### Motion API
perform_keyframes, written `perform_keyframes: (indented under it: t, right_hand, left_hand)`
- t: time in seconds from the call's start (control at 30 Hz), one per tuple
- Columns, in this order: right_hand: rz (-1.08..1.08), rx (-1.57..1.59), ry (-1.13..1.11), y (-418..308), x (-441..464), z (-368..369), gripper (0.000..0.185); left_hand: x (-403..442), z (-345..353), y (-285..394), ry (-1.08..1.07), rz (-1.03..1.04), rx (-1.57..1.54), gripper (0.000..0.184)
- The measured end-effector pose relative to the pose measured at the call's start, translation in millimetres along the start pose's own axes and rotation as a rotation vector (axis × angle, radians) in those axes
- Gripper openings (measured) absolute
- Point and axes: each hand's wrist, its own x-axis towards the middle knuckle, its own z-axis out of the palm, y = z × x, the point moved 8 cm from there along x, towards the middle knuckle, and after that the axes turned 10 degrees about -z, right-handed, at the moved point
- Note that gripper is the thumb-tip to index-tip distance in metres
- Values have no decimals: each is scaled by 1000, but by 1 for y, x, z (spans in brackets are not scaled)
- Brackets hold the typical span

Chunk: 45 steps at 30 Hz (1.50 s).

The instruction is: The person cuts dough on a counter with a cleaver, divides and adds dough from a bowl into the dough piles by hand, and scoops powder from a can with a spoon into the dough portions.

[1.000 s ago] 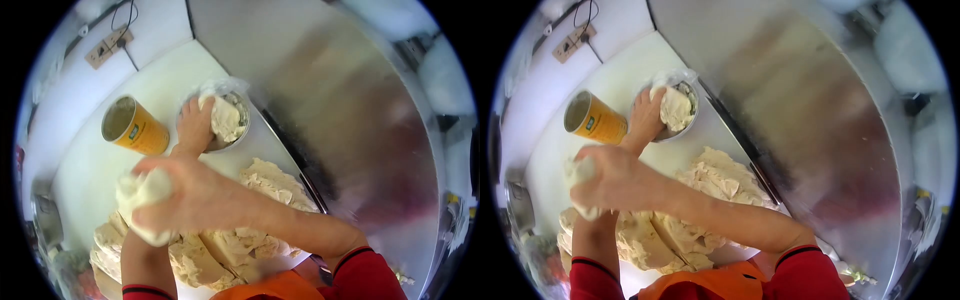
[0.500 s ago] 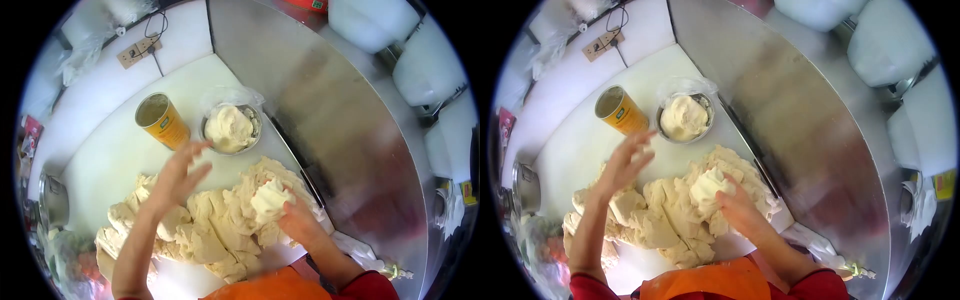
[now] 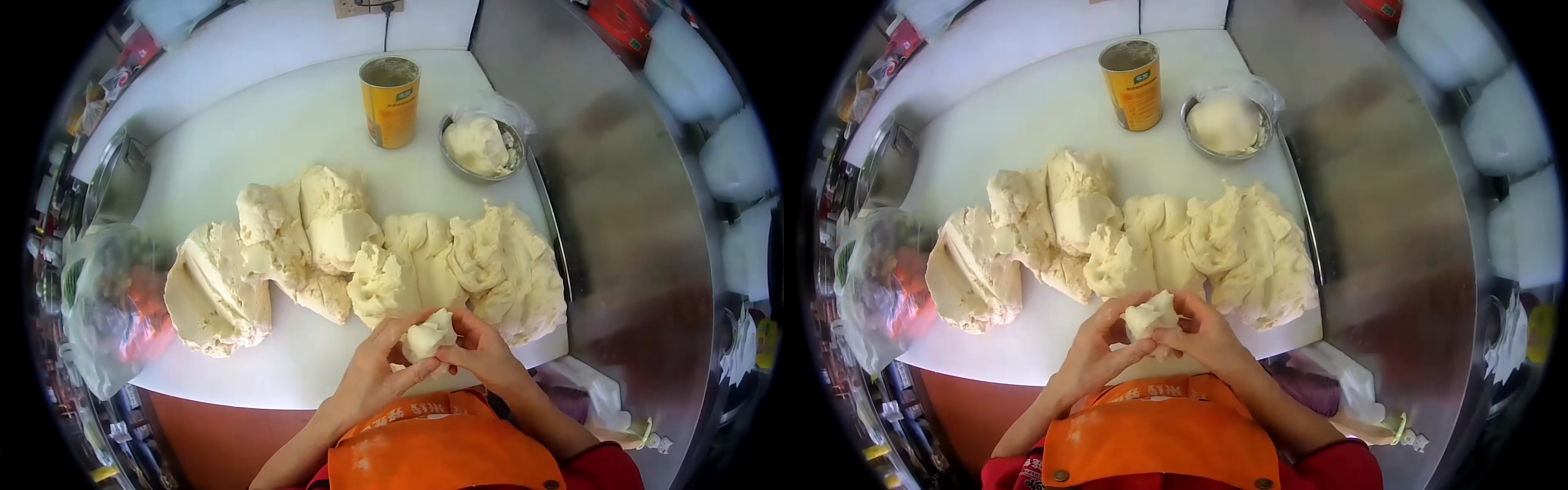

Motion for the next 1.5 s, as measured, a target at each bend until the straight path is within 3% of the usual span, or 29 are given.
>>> perform_keyframes:
  t: [0.13, 0.23, 0.33, 0.47, 0.57, 0.7, 0.87, 1.0, 1.27, 1.37, 1.5]
  right_hand:
    - [2, 3, 110, 20, -9, -17, 47]
    - [-77, 38, 353, 17, -16, -43, 42]
    - [-167, 58, 549, 5, -18, -58, 38]
    - [-267, 152, 609, 4, -9, -49, 37]
    - [-273, 186, 642, 13, -3, -39, 40]
    - [-468, -60, 677, 0, 4, -31, 37]
    - [-738, -725, 632, -18, 22, -13, 36]
    - [-736, -1347, 491, 3, 27, 12, 41]
    - [-672, -1566, 61, 1, 25, 10, 25]
    - [-595, -1673, -86, 7, 29, 14, 25]
    - [-598, -1700, -144, 10, 32, 15, 24]
  left_hand:
    - [-17, -7, -5, -10, -115, 52, 58]
    - [-21, -24, 1, 204, 173, 479, 57]
    - [-12, -3, 35, 221, 597, 966, 54]
    - [45, 25, 7, 138, 654, 1444, 44]
    - [57, 30, -6, -98, 574, 1741, 35]
    - [46, 11, -2, -74, 655, 1605, 27]
    - [28, -18, 8, -17, 689, 1315, 26]
    - [29, -33, 5, -68, 653, 1305, 29]
    - [33, -37, 4, -137, 550, 1161, 41]
    - [35, -22, 28, -59, 598, 1128, 41]
    - [52, 3, 3, -120, 663, 1390, 40]
